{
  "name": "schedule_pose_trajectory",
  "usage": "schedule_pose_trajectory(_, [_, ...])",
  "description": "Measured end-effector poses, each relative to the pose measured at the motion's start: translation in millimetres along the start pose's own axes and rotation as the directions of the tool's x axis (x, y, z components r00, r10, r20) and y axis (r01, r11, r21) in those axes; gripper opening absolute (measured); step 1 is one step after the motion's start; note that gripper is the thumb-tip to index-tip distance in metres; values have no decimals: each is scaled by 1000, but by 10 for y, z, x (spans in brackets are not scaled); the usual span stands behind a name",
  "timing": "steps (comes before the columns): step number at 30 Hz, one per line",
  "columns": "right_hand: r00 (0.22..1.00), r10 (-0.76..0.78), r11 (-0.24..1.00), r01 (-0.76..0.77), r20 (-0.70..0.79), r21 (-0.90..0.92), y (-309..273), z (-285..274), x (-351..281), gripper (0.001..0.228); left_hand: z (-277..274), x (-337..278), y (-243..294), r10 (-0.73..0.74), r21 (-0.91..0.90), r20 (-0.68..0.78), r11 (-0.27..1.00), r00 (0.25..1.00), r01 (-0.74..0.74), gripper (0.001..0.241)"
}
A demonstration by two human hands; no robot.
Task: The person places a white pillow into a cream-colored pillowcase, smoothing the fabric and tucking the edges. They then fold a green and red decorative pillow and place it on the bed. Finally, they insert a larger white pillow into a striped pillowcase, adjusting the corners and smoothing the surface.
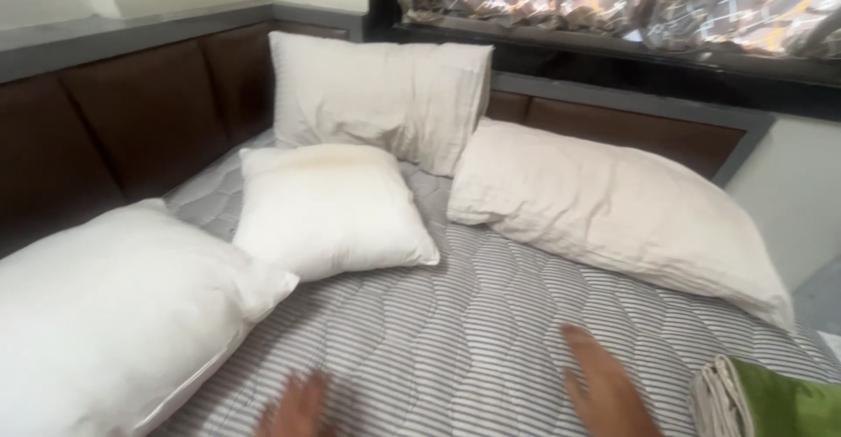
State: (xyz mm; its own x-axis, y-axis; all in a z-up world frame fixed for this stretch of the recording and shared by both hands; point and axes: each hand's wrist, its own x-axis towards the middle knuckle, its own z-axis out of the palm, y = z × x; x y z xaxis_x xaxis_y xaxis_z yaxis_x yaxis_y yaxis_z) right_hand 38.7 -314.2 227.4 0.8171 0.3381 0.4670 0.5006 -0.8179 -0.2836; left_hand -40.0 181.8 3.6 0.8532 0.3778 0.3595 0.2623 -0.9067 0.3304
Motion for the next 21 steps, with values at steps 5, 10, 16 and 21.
schedule_pose_trajectory(5, [984,-51,988,25,169,152,-1059,435,308,55,-2434,-7,470,-34,162,-55,986,998,43,92])
schedule_pose_trajectory(10, [853,65,935,-233,518,267,-2156,395,759,57,-3148,62,232,-436,499,172,812,883,304,115])
schedule_pose_trajectory(16, [782,-109,805,-293,614,516,-2984,1010,785,59,-2773,-148,-300,-242,389,-95,884,966,260,85])
schedule_pose_trajectory(21, [755,-193,636,-390,626,666,-3868,1217,807,67,-2779,-176,-209,-218,368,-210,885,953,284,77])
